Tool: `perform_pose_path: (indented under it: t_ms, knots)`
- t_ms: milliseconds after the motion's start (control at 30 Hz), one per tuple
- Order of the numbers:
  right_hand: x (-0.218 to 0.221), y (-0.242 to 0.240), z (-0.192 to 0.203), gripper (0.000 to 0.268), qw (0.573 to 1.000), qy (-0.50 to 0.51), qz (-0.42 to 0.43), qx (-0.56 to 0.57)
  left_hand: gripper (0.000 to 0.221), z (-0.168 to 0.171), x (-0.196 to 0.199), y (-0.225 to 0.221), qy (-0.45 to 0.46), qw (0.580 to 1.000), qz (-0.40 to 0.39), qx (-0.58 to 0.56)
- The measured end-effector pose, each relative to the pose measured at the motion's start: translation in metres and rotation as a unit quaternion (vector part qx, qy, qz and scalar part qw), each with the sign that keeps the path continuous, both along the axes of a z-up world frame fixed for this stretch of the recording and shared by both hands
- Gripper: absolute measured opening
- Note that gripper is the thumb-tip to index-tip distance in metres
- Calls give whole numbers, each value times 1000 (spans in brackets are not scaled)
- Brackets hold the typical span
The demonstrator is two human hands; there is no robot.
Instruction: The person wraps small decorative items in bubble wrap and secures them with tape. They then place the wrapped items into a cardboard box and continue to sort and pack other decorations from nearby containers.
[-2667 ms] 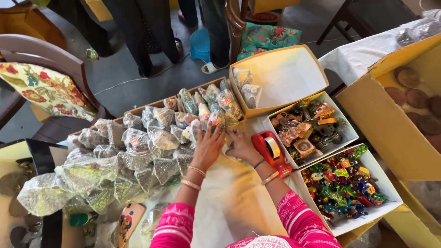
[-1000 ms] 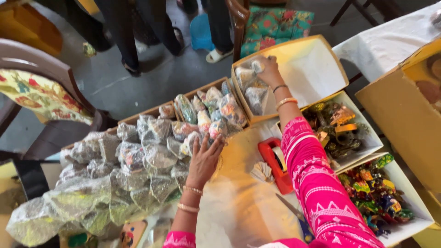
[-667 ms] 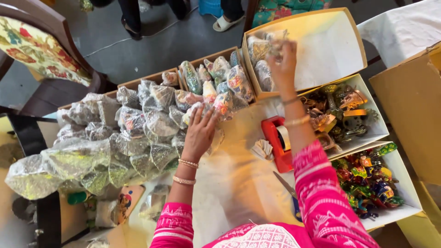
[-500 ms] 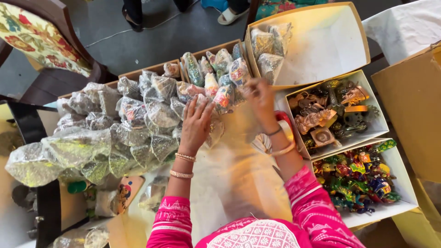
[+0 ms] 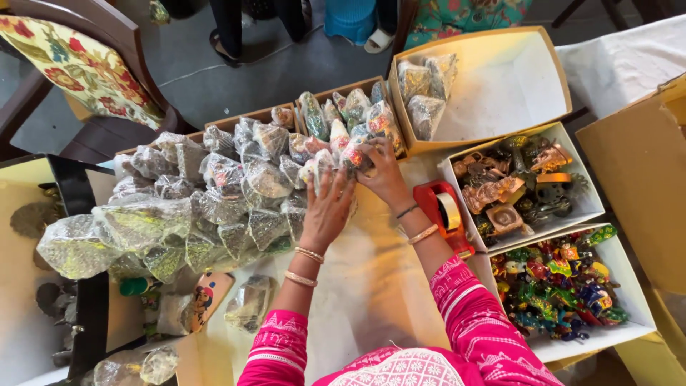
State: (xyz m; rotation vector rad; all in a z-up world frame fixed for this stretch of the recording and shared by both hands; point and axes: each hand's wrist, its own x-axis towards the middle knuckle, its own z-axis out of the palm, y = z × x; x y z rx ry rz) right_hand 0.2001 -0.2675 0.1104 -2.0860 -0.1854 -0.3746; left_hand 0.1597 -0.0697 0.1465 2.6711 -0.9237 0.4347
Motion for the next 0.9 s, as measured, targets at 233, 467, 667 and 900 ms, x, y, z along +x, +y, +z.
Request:
perform_pose_path:
  t_ms: [233, 467, 667, 900]
  knots:
    - [13, 1, 40, 58, 988, -96, 38, -111, 47, -26, 9, -16, -30, 996, 10, 78]
    - [34, 5, 39, 43, 990, -43, 41, -126, 59, -2, 20, -25, 3, 994, 48, 99]
    - [28, -1, 40, 52, 984, -85, 60, -144, 59, -4, 18, -18, 31, 997, 43, 55]
    - [-6, -11, 44, 66, 995, -57, 22, -84, 47, 27, -1, 10, 26, 993, 64, -94]
